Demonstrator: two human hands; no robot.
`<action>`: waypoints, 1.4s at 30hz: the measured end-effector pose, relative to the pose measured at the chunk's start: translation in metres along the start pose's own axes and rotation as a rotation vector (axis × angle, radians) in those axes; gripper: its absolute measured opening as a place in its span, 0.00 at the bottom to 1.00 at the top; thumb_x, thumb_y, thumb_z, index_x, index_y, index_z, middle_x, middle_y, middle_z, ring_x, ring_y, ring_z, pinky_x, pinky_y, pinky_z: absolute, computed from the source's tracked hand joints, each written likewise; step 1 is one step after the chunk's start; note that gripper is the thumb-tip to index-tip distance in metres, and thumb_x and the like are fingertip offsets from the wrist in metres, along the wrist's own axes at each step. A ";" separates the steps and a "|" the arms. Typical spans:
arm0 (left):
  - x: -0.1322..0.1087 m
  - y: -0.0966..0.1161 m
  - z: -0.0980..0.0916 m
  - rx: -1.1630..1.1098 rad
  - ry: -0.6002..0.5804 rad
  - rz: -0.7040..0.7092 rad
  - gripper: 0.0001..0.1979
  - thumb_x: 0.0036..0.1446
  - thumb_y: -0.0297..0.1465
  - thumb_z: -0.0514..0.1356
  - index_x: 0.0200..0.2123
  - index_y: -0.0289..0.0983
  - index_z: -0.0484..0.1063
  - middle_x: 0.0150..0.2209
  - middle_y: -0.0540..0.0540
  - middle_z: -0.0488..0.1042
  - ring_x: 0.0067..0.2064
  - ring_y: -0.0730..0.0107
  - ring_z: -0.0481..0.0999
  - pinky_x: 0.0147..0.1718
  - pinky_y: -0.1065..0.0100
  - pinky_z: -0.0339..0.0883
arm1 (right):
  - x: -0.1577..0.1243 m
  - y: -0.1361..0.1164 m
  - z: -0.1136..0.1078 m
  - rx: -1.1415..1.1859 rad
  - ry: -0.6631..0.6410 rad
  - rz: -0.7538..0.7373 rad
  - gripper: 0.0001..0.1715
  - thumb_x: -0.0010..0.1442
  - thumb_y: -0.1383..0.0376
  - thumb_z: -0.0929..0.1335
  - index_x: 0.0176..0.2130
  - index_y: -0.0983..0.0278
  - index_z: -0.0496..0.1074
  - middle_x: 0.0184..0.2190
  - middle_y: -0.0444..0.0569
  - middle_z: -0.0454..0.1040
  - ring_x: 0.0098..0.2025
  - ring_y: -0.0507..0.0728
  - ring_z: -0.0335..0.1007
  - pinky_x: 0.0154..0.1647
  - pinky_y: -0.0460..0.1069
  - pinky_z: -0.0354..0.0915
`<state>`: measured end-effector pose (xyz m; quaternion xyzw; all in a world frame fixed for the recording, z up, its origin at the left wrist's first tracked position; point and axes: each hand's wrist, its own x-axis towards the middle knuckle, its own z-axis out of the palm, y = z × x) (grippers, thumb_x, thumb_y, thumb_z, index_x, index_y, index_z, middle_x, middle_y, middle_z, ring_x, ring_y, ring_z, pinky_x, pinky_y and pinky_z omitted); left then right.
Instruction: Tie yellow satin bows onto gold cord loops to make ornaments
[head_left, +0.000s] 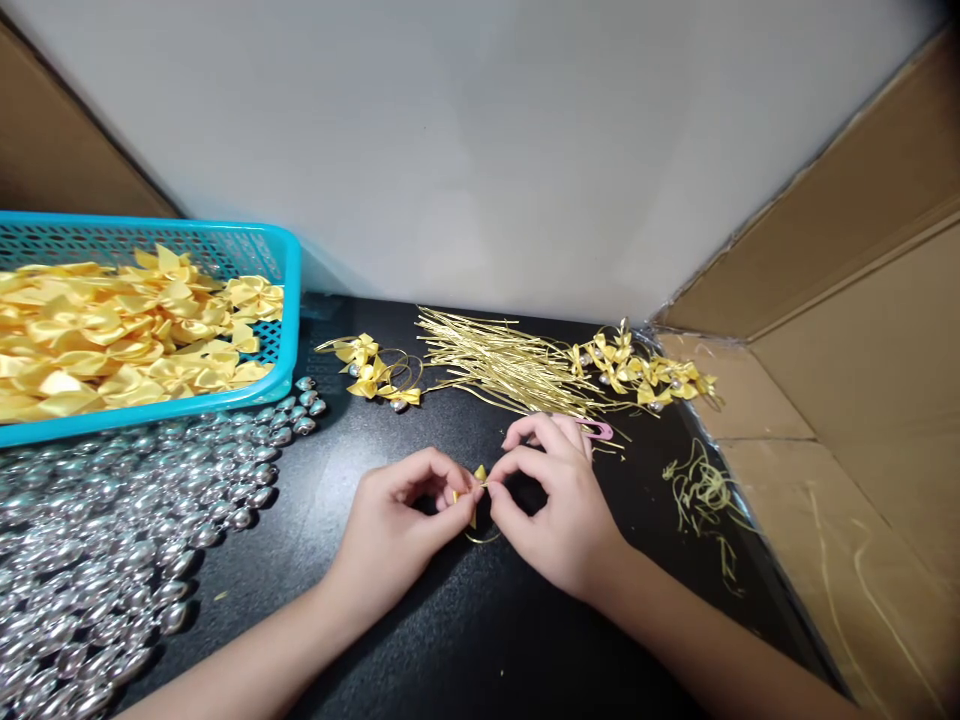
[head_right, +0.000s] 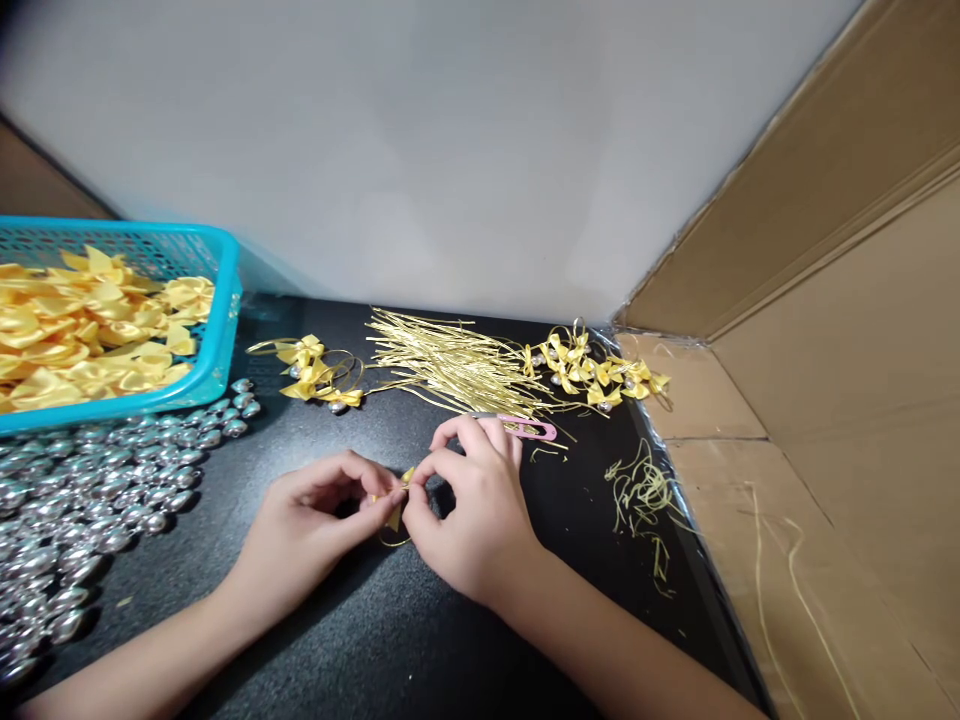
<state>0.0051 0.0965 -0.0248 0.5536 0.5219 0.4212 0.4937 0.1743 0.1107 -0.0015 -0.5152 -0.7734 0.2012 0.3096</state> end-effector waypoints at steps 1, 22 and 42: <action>0.000 0.000 0.000 0.005 -0.002 0.003 0.05 0.51 0.29 0.63 0.25 0.36 0.71 0.26 0.47 0.77 0.27 0.70 0.74 0.27 0.70 0.68 | 0.000 0.000 0.000 0.002 0.003 0.000 0.06 0.52 0.72 0.70 0.25 0.61 0.73 0.37 0.46 0.70 0.43 0.58 0.63 0.48 0.56 0.57; 0.000 -0.001 -0.001 0.176 0.020 0.095 0.02 0.53 0.29 0.64 0.31 0.37 0.73 0.25 0.51 0.75 0.26 0.72 0.73 0.26 0.73 0.67 | -0.001 0.004 0.002 -0.072 -0.048 -0.051 0.06 0.55 0.70 0.69 0.27 0.61 0.73 0.37 0.46 0.72 0.44 0.58 0.64 0.48 0.57 0.55; 0.001 0.004 -0.001 0.261 0.004 0.202 0.05 0.51 0.23 0.58 0.32 0.37 0.71 0.26 0.51 0.76 0.27 0.72 0.76 0.27 0.73 0.70 | 0.002 0.006 0.006 0.085 -0.037 0.109 0.09 0.56 0.71 0.70 0.25 0.60 0.75 0.38 0.47 0.71 0.46 0.60 0.61 0.52 0.60 0.57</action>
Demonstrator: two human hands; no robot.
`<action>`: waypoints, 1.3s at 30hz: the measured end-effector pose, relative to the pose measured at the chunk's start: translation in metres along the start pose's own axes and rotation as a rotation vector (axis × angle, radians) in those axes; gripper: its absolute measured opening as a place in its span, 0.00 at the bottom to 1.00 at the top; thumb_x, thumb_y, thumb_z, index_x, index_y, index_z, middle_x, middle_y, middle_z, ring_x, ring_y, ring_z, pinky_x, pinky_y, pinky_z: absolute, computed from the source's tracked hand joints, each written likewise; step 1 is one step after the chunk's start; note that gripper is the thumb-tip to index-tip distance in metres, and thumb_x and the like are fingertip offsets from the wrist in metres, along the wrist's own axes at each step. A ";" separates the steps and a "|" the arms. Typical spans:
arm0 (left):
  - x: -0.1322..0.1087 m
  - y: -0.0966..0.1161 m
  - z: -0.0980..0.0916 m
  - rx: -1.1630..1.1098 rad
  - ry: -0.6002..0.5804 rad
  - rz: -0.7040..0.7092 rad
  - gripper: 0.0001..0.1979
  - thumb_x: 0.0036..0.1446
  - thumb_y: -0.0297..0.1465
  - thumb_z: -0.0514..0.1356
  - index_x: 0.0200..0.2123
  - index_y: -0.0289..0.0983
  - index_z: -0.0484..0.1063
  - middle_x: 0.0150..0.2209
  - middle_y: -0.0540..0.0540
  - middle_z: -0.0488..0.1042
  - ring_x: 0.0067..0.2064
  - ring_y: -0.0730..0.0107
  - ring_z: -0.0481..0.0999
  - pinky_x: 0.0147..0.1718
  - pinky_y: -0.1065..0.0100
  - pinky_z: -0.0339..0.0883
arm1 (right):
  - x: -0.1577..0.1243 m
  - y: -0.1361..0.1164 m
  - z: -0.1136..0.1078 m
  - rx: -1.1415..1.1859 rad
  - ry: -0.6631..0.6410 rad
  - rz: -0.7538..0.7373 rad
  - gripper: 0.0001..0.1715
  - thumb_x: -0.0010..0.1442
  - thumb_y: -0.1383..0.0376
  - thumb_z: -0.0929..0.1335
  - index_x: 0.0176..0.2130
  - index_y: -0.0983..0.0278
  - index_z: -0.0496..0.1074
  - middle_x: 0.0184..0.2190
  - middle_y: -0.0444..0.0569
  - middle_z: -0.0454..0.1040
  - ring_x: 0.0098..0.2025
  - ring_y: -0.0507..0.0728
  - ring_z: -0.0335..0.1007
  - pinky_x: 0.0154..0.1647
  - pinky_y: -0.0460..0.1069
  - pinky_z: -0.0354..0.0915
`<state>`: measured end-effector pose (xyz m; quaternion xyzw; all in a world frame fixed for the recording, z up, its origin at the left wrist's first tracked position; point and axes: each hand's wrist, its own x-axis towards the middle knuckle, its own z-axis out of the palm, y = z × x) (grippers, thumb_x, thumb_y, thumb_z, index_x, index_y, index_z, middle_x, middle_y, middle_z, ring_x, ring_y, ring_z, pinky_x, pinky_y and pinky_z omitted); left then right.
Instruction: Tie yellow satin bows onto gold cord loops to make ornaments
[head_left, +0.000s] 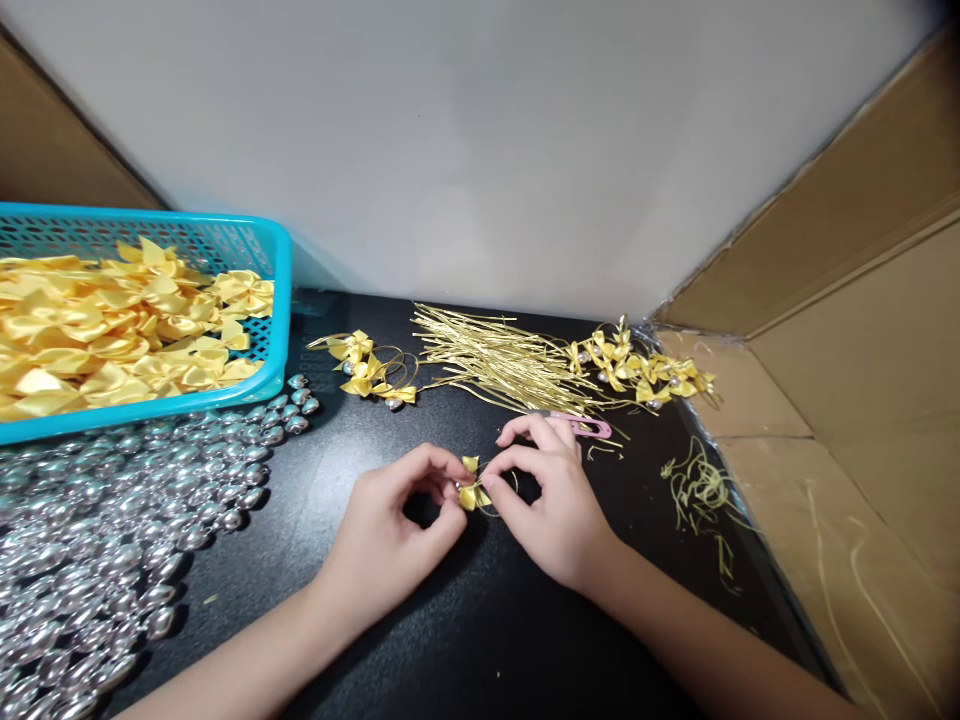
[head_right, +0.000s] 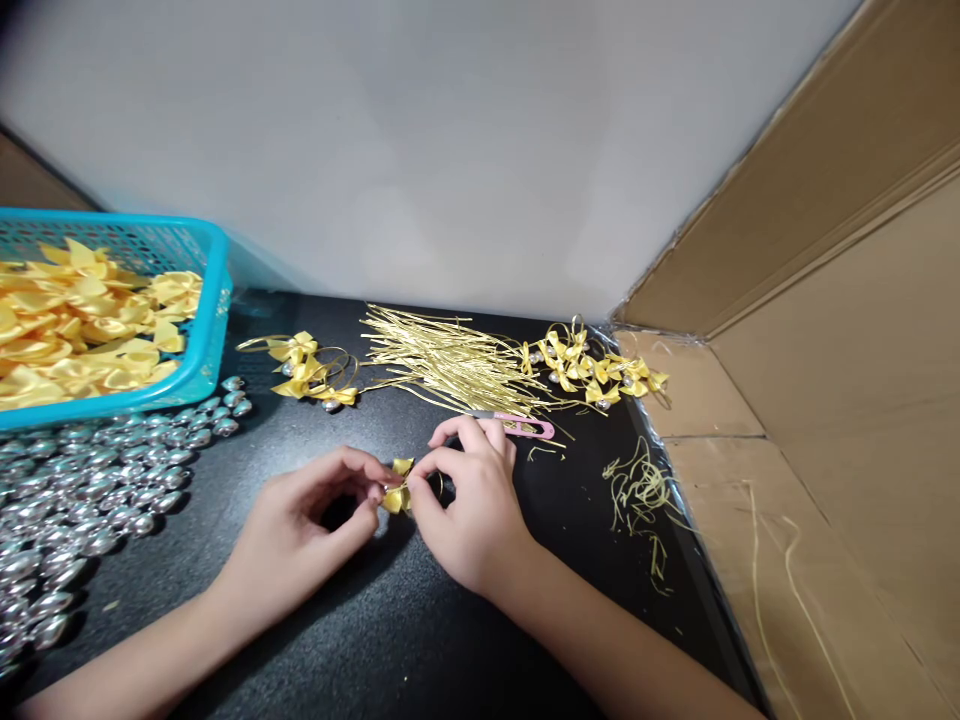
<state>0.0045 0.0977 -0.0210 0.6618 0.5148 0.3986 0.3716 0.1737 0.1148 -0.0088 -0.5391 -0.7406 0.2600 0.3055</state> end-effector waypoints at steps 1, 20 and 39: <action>0.000 0.000 0.000 0.006 -0.005 -0.002 0.05 0.52 0.23 0.58 0.32 0.37 0.71 0.27 0.51 0.76 0.27 0.72 0.76 0.27 0.73 0.70 | 0.000 0.000 0.000 0.007 -0.007 0.007 0.09 0.56 0.71 0.70 0.25 0.60 0.75 0.38 0.47 0.70 0.47 0.60 0.61 0.52 0.60 0.57; -0.001 -0.003 0.000 0.123 0.017 0.101 0.03 0.57 0.25 0.59 0.32 0.38 0.71 0.27 0.52 0.74 0.26 0.75 0.73 0.26 0.73 0.67 | -0.001 0.004 0.005 -0.046 -0.005 0.000 0.09 0.55 0.70 0.71 0.25 0.59 0.76 0.40 0.47 0.71 0.48 0.60 0.62 0.54 0.60 0.56; 0.002 -0.007 -0.002 0.398 -0.018 0.212 0.05 0.59 0.28 0.58 0.32 0.36 0.74 0.32 0.45 0.71 0.35 0.62 0.70 0.33 0.61 0.66 | -0.002 0.007 0.008 -0.029 0.009 -0.006 0.09 0.56 0.69 0.71 0.26 0.59 0.76 0.40 0.46 0.71 0.48 0.60 0.62 0.54 0.60 0.56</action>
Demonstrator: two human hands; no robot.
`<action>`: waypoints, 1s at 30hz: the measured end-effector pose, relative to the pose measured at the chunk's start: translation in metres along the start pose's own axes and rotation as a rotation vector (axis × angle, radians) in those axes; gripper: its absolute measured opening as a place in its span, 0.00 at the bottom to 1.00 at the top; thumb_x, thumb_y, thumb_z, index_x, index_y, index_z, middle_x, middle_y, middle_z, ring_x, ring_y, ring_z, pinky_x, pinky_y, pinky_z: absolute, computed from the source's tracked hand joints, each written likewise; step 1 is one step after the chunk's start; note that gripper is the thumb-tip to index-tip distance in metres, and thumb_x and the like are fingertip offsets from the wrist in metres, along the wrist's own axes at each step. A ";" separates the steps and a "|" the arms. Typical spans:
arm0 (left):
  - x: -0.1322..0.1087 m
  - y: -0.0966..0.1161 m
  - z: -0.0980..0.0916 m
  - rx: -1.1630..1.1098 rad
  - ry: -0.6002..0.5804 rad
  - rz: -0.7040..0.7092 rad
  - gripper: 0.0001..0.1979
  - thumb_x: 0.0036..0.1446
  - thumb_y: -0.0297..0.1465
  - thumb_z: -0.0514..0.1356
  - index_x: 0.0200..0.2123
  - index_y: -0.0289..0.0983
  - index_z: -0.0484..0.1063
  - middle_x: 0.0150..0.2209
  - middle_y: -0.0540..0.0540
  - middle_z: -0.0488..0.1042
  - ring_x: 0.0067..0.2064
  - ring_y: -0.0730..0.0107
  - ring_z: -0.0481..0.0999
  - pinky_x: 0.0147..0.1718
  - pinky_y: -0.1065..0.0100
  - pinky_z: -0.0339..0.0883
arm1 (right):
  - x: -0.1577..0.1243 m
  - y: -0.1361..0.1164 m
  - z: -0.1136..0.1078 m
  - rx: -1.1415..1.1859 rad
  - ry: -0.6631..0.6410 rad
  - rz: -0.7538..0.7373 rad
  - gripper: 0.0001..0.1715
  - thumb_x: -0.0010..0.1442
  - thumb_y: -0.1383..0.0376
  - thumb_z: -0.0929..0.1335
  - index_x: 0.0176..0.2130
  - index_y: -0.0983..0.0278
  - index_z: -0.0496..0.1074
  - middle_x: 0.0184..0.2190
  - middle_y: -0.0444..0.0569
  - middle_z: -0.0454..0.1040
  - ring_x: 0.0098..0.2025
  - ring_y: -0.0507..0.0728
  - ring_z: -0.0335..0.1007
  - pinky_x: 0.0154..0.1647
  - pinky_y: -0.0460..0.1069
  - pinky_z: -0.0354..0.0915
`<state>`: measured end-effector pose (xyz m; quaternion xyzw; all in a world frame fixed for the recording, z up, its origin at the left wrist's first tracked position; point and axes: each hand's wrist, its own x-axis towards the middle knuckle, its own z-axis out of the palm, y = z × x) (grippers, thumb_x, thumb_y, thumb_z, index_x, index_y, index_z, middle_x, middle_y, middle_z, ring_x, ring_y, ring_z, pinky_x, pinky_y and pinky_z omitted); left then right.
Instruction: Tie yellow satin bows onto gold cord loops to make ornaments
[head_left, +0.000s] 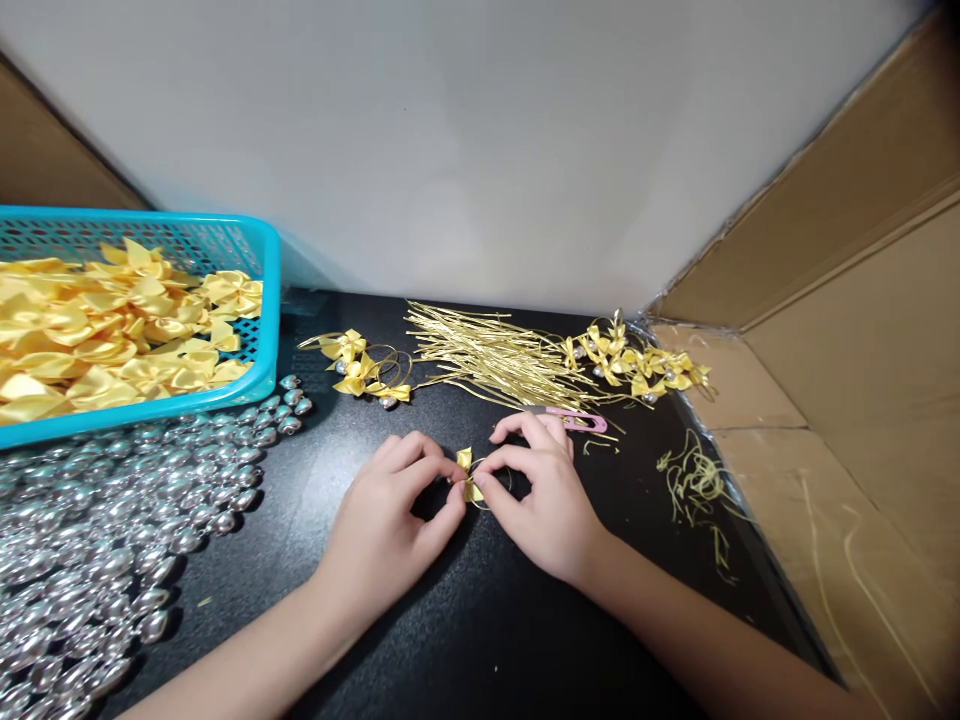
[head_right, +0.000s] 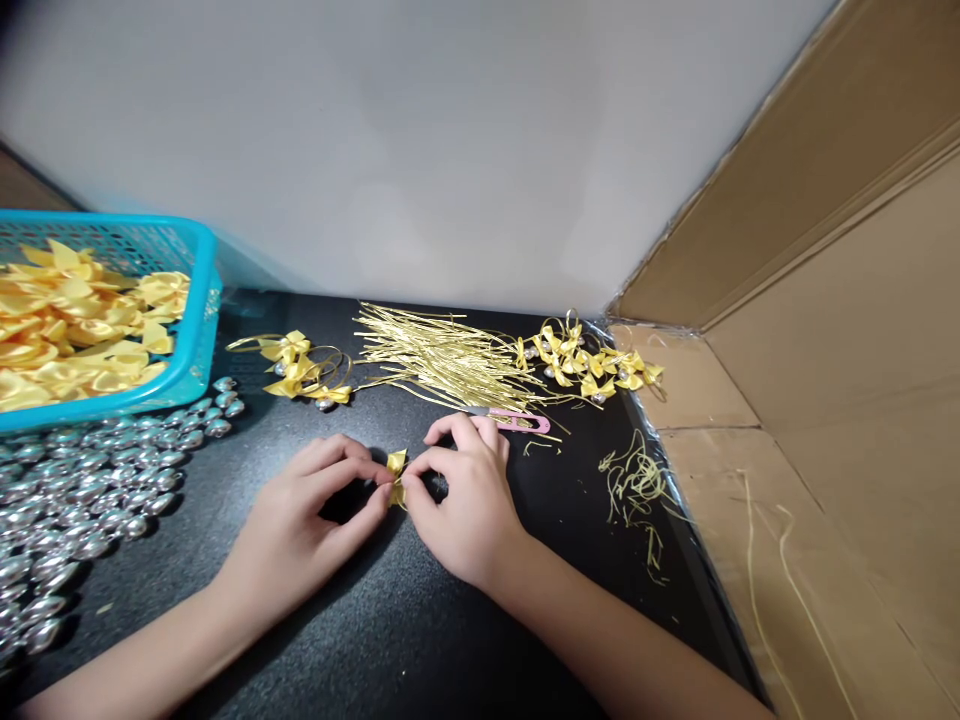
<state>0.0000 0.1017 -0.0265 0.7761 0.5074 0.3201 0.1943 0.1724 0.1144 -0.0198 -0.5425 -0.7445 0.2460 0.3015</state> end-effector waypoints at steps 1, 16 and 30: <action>0.000 0.000 0.000 -0.004 -0.004 -0.005 0.05 0.60 0.28 0.58 0.32 0.36 0.74 0.32 0.46 0.71 0.35 0.62 0.70 0.33 0.62 0.66 | 0.000 0.000 0.000 0.003 0.000 -0.001 0.09 0.56 0.69 0.71 0.26 0.59 0.76 0.40 0.46 0.71 0.48 0.60 0.62 0.54 0.60 0.56; -0.005 0.006 -0.005 0.055 0.062 0.114 0.03 0.58 0.27 0.60 0.32 0.36 0.73 0.29 0.47 0.71 0.32 0.65 0.68 0.31 0.63 0.63 | 0.001 0.004 0.004 0.016 0.012 0.007 0.08 0.56 0.70 0.71 0.26 0.59 0.77 0.39 0.46 0.72 0.48 0.59 0.62 0.53 0.58 0.55; -0.003 0.001 -0.004 0.129 0.054 0.026 0.06 0.60 0.31 0.59 0.34 0.38 0.76 0.29 0.48 0.70 0.32 0.64 0.69 0.31 0.64 0.63 | 0.000 0.003 0.003 -0.002 -0.013 0.008 0.08 0.57 0.68 0.70 0.27 0.58 0.76 0.40 0.46 0.73 0.48 0.59 0.62 0.53 0.59 0.55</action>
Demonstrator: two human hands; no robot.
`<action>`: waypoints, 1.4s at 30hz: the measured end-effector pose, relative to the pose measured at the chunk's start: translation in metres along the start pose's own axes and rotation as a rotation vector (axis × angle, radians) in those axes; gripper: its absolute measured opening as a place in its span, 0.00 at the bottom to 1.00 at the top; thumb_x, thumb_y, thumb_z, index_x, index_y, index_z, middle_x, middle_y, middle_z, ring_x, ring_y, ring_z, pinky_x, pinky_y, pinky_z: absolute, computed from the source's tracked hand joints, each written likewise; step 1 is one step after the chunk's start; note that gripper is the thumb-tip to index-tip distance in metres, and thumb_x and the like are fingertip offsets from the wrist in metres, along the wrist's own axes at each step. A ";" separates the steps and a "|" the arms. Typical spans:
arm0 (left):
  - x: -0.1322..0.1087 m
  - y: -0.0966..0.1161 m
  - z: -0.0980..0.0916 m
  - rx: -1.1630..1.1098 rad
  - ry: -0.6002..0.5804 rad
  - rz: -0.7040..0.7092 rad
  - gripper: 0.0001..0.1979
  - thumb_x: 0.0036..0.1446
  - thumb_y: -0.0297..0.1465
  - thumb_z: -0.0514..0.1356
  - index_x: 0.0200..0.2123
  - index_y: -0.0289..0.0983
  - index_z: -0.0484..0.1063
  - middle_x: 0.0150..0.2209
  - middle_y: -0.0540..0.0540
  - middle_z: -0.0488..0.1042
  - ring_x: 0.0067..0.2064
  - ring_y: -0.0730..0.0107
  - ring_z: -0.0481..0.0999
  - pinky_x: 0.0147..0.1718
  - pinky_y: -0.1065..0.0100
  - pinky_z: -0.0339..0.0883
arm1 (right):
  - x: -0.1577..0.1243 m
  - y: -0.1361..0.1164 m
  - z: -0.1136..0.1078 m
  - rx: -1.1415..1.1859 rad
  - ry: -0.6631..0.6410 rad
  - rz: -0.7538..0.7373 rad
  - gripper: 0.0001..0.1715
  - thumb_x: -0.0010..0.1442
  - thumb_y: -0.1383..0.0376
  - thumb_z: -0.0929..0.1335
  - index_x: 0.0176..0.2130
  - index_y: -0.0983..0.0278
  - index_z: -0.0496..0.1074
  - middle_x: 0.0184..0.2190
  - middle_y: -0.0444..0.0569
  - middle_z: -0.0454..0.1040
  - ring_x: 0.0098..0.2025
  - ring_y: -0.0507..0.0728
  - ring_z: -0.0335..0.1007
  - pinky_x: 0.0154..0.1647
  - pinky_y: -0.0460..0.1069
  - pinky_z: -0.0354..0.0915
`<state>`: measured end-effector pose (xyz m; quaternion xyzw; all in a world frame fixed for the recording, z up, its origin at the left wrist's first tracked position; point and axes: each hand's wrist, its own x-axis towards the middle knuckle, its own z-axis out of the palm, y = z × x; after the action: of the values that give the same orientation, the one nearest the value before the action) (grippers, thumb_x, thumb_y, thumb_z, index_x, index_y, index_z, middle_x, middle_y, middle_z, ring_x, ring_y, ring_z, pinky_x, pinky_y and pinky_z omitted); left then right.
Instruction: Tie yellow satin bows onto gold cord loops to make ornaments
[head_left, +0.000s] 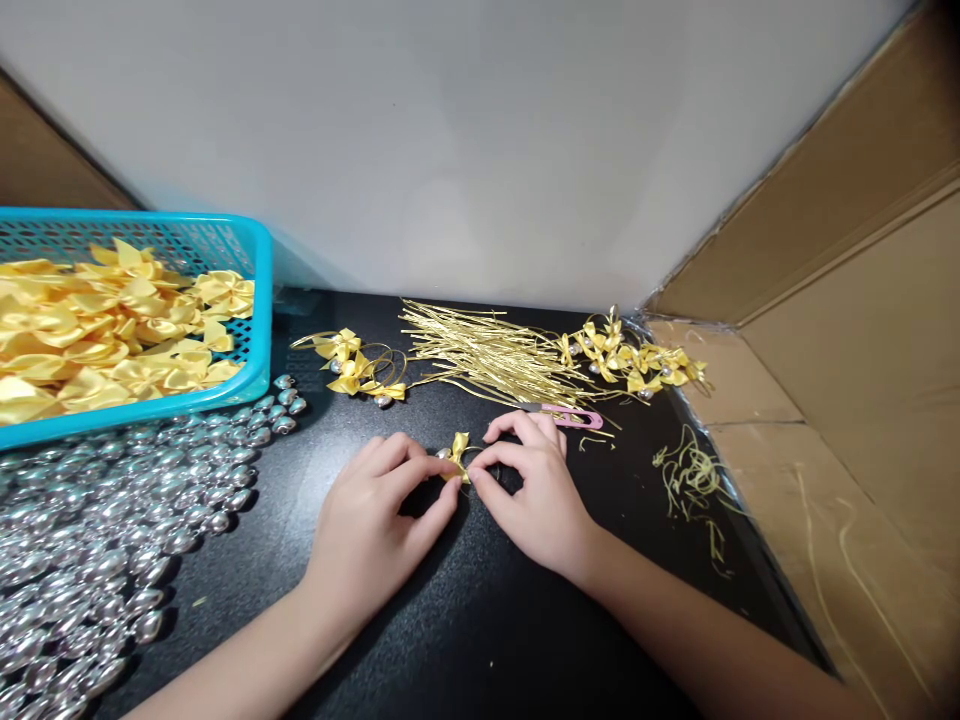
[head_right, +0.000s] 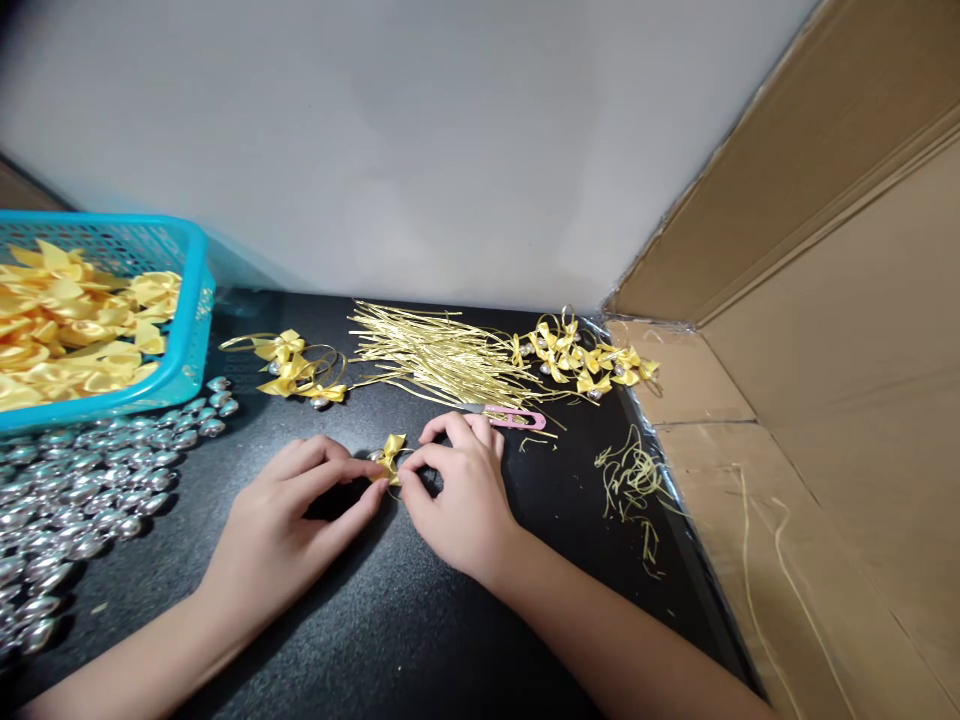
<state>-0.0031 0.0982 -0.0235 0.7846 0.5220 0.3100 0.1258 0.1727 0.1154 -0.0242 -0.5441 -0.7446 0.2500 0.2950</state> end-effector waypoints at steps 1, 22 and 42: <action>0.000 0.000 0.000 -0.001 -0.002 -0.004 0.06 0.60 0.31 0.59 0.35 0.38 0.76 0.29 0.48 0.70 0.32 0.64 0.69 0.31 0.64 0.63 | 0.000 0.000 0.000 0.000 -0.002 0.000 0.08 0.57 0.68 0.70 0.27 0.58 0.77 0.40 0.46 0.73 0.48 0.59 0.62 0.53 0.59 0.55; 0.004 0.001 -0.001 -0.106 -0.040 -0.106 0.03 0.57 0.29 0.59 0.33 0.38 0.72 0.30 0.48 0.76 0.33 0.63 0.72 0.32 0.63 0.65 | 0.001 -0.002 -0.001 0.032 0.011 0.007 0.08 0.57 0.70 0.70 0.27 0.59 0.75 0.39 0.45 0.73 0.46 0.59 0.63 0.52 0.58 0.56; 0.004 0.004 0.000 -0.028 0.035 0.070 0.06 0.57 0.28 0.60 0.39 0.39 0.73 0.39 0.44 0.70 0.41 0.60 0.70 0.39 0.60 0.65 | 0.003 -0.002 -0.004 0.085 -0.014 -0.020 0.07 0.57 0.70 0.70 0.29 0.59 0.73 0.39 0.45 0.73 0.47 0.58 0.63 0.53 0.58 0.58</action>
<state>0.0011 0.1000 -0.0198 0.7950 0.4922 0.3349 0.1167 0.1736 0.1178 -0.0195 -0.5219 -0.7406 0.2824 0.3152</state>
